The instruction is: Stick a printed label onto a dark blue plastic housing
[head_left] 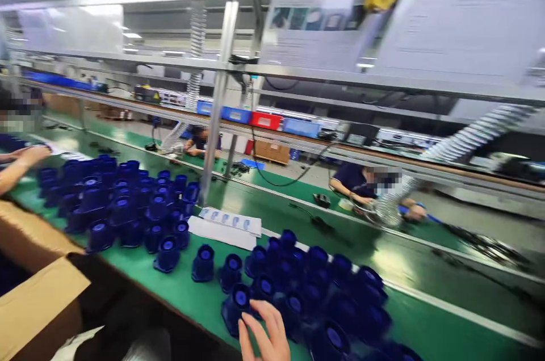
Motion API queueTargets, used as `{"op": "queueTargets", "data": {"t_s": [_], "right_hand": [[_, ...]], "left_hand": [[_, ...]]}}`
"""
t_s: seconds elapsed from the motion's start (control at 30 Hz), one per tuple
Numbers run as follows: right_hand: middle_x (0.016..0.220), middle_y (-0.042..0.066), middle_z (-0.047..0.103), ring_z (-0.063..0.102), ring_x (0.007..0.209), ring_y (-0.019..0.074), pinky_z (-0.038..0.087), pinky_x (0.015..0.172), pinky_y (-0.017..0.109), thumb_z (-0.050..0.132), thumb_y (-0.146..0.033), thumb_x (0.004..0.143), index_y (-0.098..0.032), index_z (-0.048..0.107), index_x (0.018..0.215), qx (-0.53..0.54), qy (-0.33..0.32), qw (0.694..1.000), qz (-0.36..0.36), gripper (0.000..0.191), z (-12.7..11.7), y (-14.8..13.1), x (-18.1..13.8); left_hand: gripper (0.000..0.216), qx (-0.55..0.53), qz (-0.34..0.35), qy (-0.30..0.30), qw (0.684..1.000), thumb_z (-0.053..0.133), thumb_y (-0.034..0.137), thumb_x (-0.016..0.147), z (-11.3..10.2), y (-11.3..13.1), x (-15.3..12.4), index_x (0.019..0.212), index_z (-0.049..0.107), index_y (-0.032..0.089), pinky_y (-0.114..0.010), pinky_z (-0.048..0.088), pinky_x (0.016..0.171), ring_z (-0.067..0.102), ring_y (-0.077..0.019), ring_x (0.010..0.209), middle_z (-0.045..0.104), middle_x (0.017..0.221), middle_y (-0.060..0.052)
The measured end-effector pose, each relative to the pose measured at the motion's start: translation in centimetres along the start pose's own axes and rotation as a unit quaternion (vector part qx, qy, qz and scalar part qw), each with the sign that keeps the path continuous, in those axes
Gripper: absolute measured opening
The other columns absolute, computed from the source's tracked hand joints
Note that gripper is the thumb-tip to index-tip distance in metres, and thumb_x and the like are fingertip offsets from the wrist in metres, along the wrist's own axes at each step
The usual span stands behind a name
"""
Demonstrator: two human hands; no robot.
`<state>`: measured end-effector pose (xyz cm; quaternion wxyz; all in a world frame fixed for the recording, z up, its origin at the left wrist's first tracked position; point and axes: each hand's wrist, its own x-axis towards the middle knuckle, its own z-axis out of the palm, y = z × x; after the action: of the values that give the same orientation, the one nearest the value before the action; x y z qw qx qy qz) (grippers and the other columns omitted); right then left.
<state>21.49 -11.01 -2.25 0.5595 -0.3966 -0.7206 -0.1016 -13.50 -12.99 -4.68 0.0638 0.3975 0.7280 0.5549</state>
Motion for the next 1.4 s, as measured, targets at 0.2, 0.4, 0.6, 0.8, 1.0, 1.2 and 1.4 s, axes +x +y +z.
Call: {"op": "queueTargets", "data": {"t_s": [0.2,0.4,0.6,0.8,1.0,1.2,1.4], "right_hand": [[0.155,0.015,0.052,0.051,0.141,0.0436,0.056,0.108,0.062,0.087,-0.029,0.082,-0.031,0.061,0.146,-0.096,-0.17,0.976,0.095,0.069,-0.2,0.2,3.5],[0.145,0.027,0.059,0.049,0.138,0.0534,0.039,0.113,0.079,0.096,-0.028,0.065,-0.017,0.062,0.138,-0.121,-0.197,0.967,0.107,0.082,5.3,0.1,4.4],[0.096,0.01,0.065,0.063,0.098,0.0389,0.029,0.111,0.088,0.086,-0.026,0.069,-0.024,0.065,0.106,-0.124,-0.128,0.979,0.096,0.042,5.5,1.6,4.0],[0.086,0.002,0.062,0.065,0.084,0.0263,0.038,0.116,0.075,0.075,-0.017,0.076,-0.025,0.061,0.093,-0.072,-0.084,0.992,0.066,0.023,1.7,3.9,3.9],[0.093,0.004,0.068,0.069,0.093,0.0272,0.06,0.099,0.049,0.072,-0.029,0.088,-0.026,0.061,0.092,0.015,0.079,0.983,0.163,0.012,-2.5,3.2,4.6],[0.097,0.006,0.072,0.069,0.091,0.0253,0.058,0.083,0.034,0.072,-0.044,0.096,-0.024,0.068,0.097,-0.106,0.108,0.962,0.228,0.02,-15.6,6.4,9.2],[0.1,0.015,0.07,0.064,0.098,0.0347,0.049,0.091,0.046,0.055,-0.063,0.091,-0.02,0.069,0.096,-0.37,0.153,0.853,0.334,0.046,-28.5,18.4,8.7]], "left_hand": [[0.044,-0.082,0.232,-0.202,0.948,0.075,0.053,0.083,4.4,4.1,0.6,0.123,0.073,0.034,-0.055,0.06,0.107,0.066,-0.036,0.127,0.062,0.144,-0.006],[0.051,-0.059,0.268,-0.303,0.913,0.068,0.055,0.089,13.0,9.3,4.7,0.135,0.067,0.032,-0.061,0.035,0.126,0.047,-0.037,0.149,0.049,0.16,-0.009],[0.067,-0.142,0.239,-0.405,0.871,0.089,0.05,0.066,14.3,6.0,3.8,0.13,0.069,0.045,-0.062,0.04,0.123,0.055,-0.0425,0.141,0.064,0.148,-0.003],[0.09,-0.184,0.176,-0.521,0.815,0.092,0.048,0.063,15.8,8.4,2.3,0.146,0.058,0.042,-0.062,0.048,0.117,0.064,-0.0421,0.131,0.069,0.141,-0.004],[0.088,-0.228,0.15,-0.479,0.834,0.088,0.047,0.074,14.6,14.3,3.7,0.151,0.047,0.037,-0.057,0.048,0.117,0.059,-0.0388,0.137,0.066,0.144,-0.007],[0.068,-0.281,0.211,-0.541,0.764,0.083,0.047,0.082,18.7,24.3,0.1,0.141,0.053,0.029,-0.054,0.047,0.12,0.059,-0.0362,0.137,0.061,0.147,-0.011],[0.073,-0.296,0.262,-0.577,0.714,0.085,0.037,0.073,25.8,32.8,-4.5,0.14,0.057,0.026,-0.051,0.043,0.121,0.06,-0.033,0.133,0.064,0.143,-0.011]]}}
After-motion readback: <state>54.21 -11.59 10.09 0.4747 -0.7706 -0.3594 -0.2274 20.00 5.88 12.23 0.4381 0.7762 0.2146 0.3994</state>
